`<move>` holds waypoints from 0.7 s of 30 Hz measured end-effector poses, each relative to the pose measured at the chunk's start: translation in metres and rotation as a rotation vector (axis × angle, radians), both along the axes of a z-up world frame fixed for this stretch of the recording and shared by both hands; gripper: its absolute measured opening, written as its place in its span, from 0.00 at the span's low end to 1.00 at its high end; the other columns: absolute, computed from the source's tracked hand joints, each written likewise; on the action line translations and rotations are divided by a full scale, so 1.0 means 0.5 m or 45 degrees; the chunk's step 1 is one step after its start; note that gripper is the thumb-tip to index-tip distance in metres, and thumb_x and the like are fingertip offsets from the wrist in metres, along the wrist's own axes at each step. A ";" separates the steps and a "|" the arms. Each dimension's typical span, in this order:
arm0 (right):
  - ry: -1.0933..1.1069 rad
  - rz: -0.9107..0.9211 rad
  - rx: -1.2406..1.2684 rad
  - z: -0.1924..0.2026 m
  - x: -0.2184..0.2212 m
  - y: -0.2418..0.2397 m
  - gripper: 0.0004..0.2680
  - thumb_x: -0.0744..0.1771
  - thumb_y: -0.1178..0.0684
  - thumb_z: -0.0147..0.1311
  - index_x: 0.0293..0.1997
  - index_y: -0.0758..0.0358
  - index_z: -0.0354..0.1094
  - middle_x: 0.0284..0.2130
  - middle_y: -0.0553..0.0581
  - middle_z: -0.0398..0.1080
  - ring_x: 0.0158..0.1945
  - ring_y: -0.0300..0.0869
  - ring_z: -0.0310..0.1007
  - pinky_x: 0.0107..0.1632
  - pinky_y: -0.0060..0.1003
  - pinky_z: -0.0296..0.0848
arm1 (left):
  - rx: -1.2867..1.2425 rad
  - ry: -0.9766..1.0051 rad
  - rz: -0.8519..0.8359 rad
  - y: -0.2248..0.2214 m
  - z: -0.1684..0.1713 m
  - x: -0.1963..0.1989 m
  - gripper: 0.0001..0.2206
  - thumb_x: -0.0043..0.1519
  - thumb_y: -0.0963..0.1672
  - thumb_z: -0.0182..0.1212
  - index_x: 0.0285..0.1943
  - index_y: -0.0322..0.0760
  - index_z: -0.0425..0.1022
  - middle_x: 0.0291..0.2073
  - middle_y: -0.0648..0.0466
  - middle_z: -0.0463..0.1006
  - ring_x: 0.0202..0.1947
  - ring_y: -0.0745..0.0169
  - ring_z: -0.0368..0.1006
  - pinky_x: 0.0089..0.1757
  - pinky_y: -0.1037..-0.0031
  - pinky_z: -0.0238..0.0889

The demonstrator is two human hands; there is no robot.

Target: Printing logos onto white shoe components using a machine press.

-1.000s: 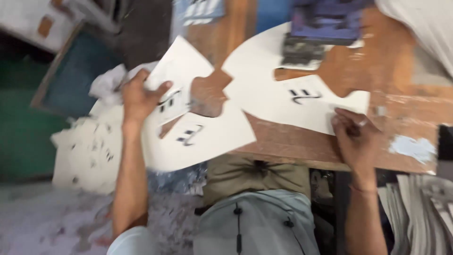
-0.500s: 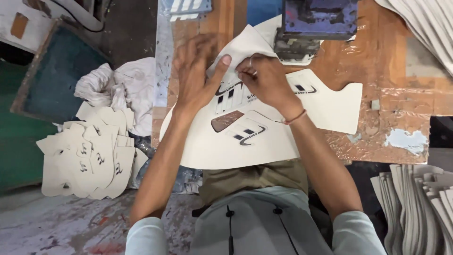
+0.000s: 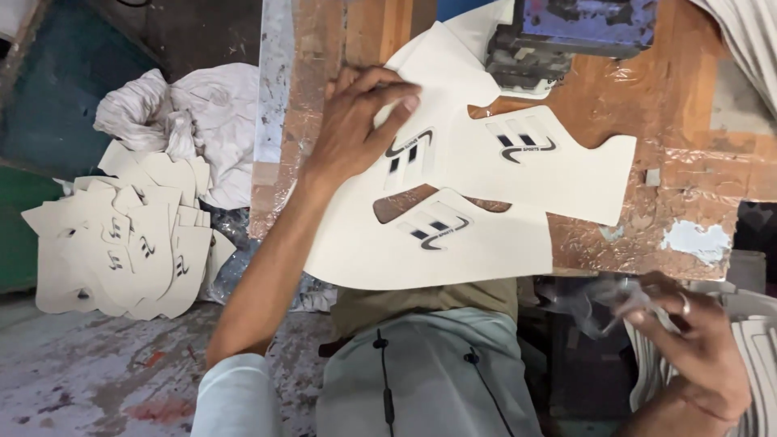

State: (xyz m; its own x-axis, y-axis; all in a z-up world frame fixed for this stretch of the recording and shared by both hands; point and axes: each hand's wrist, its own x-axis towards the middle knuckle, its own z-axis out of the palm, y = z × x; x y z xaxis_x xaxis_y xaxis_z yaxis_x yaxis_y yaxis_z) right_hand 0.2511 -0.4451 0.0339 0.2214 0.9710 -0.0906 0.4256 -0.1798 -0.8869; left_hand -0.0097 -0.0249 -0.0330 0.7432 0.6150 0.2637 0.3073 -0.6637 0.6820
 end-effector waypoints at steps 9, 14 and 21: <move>-0.031 0.672 -0.177 -0.023 -0.298 0.228 0.14 0.62 0.57 0.63 0.53 0.57 0.75 0.48 0.56 0.77 0.48 0.50 0.78 0.45 0.43 0.78 | 0.111 0.266 0.382 -0.002 -0.035 -0.332 0.54 0.41 0.57 0.82 0.74 0.31 0.57 0.68 0.29 0.60 0.69 0.31 0.53 0.62 0.44 0.51; -0.426 0.440 -0.052 -0.010 -0.302 0.235 0.17 0.60 0.53 0.65 0.54 0.56 0.74 0.49 0.58 0.77 0.51 0.50 0.77 0.50 0.44 0.73 | -0.883 -0.043 0.698 -0.057 -0.084 -0.703 0.25 0.60 0.43 0.72 0.67 0.32 0.74 0.58 0.46 0.78 0.53 0.63 0.75 0.48 0.71 0.73; -0.360 -0.242 -0.371 -0.148 -0.014 0.088 0.12 0.71 0.53 0.53 0.58 0.68 0.70 0.51 0.68 0.73 0.54 0.51 0.76 0.55 0.50 0.77 | -0.522 0.388 1.715 -0.032 -0.329 -1.114 0.30 0.63 0.48 0.72 0.73 0.34 0.68 0.61 0.43 0.80 0.58 0.53 0.77 0.57 0.63 0.70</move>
State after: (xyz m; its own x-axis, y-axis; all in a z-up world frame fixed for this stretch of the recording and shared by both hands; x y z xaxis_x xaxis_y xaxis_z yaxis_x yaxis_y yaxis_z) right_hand 0.2442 -0.4012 -0.0403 0.4488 0.8534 -0.2651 0.5790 -0.5036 -0.6412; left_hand -0.5669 -0.0410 -0.1975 -0.4594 0.8736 -0.1605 0.6969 0.4665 0.5448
